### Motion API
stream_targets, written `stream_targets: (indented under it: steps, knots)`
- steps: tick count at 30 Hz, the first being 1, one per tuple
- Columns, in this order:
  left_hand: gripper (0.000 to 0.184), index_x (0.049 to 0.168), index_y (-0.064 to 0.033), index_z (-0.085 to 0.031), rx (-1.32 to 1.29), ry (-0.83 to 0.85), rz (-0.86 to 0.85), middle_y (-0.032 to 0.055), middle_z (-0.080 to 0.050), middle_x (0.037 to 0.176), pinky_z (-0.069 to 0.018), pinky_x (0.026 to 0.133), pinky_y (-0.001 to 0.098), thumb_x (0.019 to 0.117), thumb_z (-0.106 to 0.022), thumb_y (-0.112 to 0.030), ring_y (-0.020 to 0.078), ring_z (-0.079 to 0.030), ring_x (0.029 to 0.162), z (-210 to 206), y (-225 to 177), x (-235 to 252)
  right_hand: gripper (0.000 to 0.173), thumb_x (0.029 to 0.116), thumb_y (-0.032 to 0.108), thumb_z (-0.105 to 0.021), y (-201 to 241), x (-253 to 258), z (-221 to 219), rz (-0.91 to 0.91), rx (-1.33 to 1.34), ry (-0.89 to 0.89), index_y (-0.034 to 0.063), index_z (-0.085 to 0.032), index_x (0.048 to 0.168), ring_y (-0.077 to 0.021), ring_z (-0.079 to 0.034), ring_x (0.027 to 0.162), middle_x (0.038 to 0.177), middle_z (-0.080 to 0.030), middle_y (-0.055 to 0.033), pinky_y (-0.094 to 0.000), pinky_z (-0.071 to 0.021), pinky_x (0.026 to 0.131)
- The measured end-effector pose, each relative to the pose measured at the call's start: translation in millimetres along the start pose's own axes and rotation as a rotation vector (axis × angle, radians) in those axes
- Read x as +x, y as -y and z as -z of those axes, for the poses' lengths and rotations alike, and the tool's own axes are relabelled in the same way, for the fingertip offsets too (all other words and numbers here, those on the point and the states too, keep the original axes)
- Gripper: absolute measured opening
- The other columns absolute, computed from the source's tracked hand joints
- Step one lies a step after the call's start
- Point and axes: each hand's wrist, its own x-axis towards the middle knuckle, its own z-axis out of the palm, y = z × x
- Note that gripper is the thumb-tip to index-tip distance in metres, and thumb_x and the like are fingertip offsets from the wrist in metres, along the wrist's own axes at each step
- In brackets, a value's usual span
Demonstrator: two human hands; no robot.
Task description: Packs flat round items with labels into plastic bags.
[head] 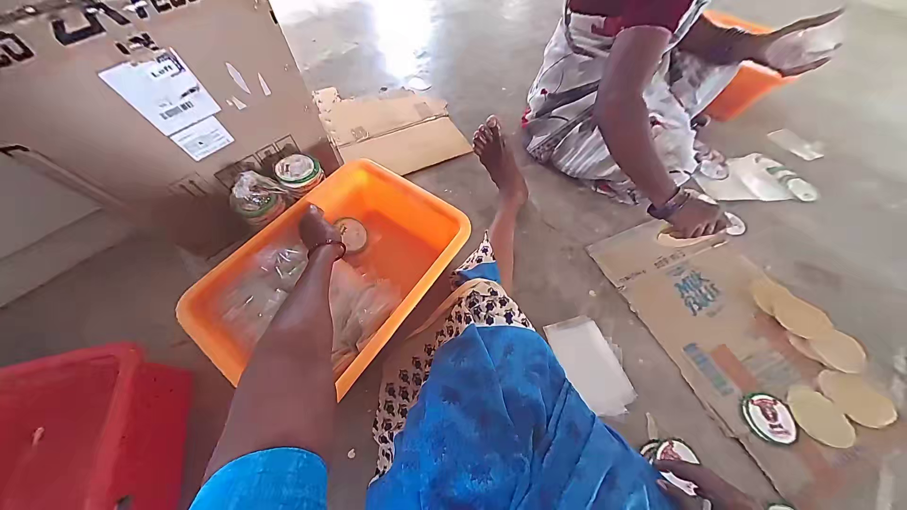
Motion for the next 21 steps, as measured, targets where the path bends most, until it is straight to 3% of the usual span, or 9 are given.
stream_targets:
  steps: [3, 6, 7, 9, 12, 14, 17, 21]
  knots:
    - [0.048, 0.132, 0.0055, -0.057, 0.081, -0.031, -0.039, 0.0308, -0.059, 0.133, -0.0441, 0.107, 0.0594, 0.0872, -0.069, -0.004, 0.0451, -0.054, 0.130, 9.7, 1.4, -4.3, 0.027, 0.0982, 0.015, -0.065, -13.2, 7.3, -5.1, 0.052, 0.023, -0.007, -0.0016, -0.072, 0.118, -0.0432, -0.068, 0.109, 0.119, -0.070, -0.0260, -0.0578, -0.0523, 0.097]
    - [0.047, 0.137, 0.0067, -0.054, -0.048, -0.022, -0.173, 0.0318, -0.054, 0.139, -0.0395, 0.113, 0.0588, 0.1013, -0.060, -0.022, 0.0458, -0.050, 0.134, 18.0, -19.4, -38.2, 0.026, 0.0969, 0.012, -0.067, -32.0, 13.7, -13.6, 0.123, 0.057, -0.019, -0.0040, -0.072, 0.116, -0.0432, -0.069, 0.105, 0.114, -0.071, -0.0266, -0.0585, -0.0538, 0.093]
    - [0.051, 0.138, 0.0065, -0.054, -0.137, 0.060, -0.266, 0.0303, -0.056, 0.139, -0.0396, 0.113, 0.0575, 0.1050, -0.056, -0.032, 0.0434, -0.052, 0.133, 19.2, -29.1, -59.3, 0.026, 0.0975, 0.013, -0.066, -30.8, 14.5, -13.7, 0.128, 0.056, -0.023, -0.0042, -0.072, 0.116, -0.0436, -0.069, 0.105, 0.114, -0.071, -0.0272, -0.0591, -0.0534, 0.093]
    - [0.060, 0.141, 0.0037, -0.053, -0.259, 0.344, -0.463, 0.0252, -0.057, 0.140, -0.0419, 0.113, 0.0525, 0.1028, -0.059, -0.043, 0.0368, -0.055, 0.132, 14.1, -42.6, -105.4, 0.029, 0.0998, 0.018, -0.062, -19.3, 12.6, -12.0, 0.105, 0.049, -0.035, -0.0021, -0.072, 0.118, -0.0443, -0.068, 0.108, 0.117, -0.070, -0.0273, -0.0582, -0.0516, 0.097]
    - [0.079, 0.152, 0.0019, -0.038, -0.191, 0.688, -0.627, 0.0268, -0.053, 0.144, -0.0434, 0.111, 0.0529, 0.0907, -0.079, -0.027, 0.0383, -0.054, 0.131, -5.3, -42.6, -158.2, 0.027, 0.0989, 0.014, -0.063, -22.5, 3.7, -10.8, 0.124, 0.072, -0.057, -0.0025, -0.071, 0.119, -0.0442, -0.068, 0.108, 0.117, -0.070, -0.0273, -0.0586, -0.0534, 0.096]
    - [0.082, 0.158, -0.0002, -0.025, -0.043, 0.714, -0.619, 0.0286, -0.048, 0.148, -0.0423, 0.112, 0.0549, 0.0916, -0.072, -0.006, 0.0403, -0.052, 0.134, -13.9, -37.3, -175.6, 0.027, 0.0985, 0.014, -0.064, -33.8, -1.9, -12.1, 0.136, 0.075, -0.058, -0.0025, -0.071, 0.120, -0.0442, -0.068, 0.108, 0.118, -0.070, -0.0274, -0.0586, -0.0539, 0.094]
    - [0.080, 0.159, -0.0006, -0.023, -0.025, 0.719, -0.562, 0.0283, -0.045, 0.151, -0.0416, 0.112, 0.0549, 0.0906, -0.064, 0.004, 0.0401, -0.050, 0.136, -17.1, -30.1, -177.7, 0.029, 0.0993, 0.014, -0.064, -37.7, -12.8, -12.8, 0.095, 0.080, -0.064, -0.0038, -0.070, 0.121, -0.0454, -0.068, 0.108, 0.119, -0.069, -0.0287, -0.0597, -0.0530, 0.095]
    - [0.079, 0.156, -0.0056, -0.035, -0.063, 0.763, -0.561, 0.0248, -0.052, 0.146, -0.0454, 0.108, 0.0546, 0.0856, -0.068, 0.006, 0.0377, -0.055, 0.131, -14.1, -24.6, -199.6, 0.028, 0.0982, 0.016, -0.066, -46.1, -22.4, -21.0, 0.093, 0.086, -0.107, -0.0021, -0.071, 0.119, -0.0455, -0.068, 0.105, 0.116, -0.070, -0.0274, -0.0637, -0.0523, 0.093]
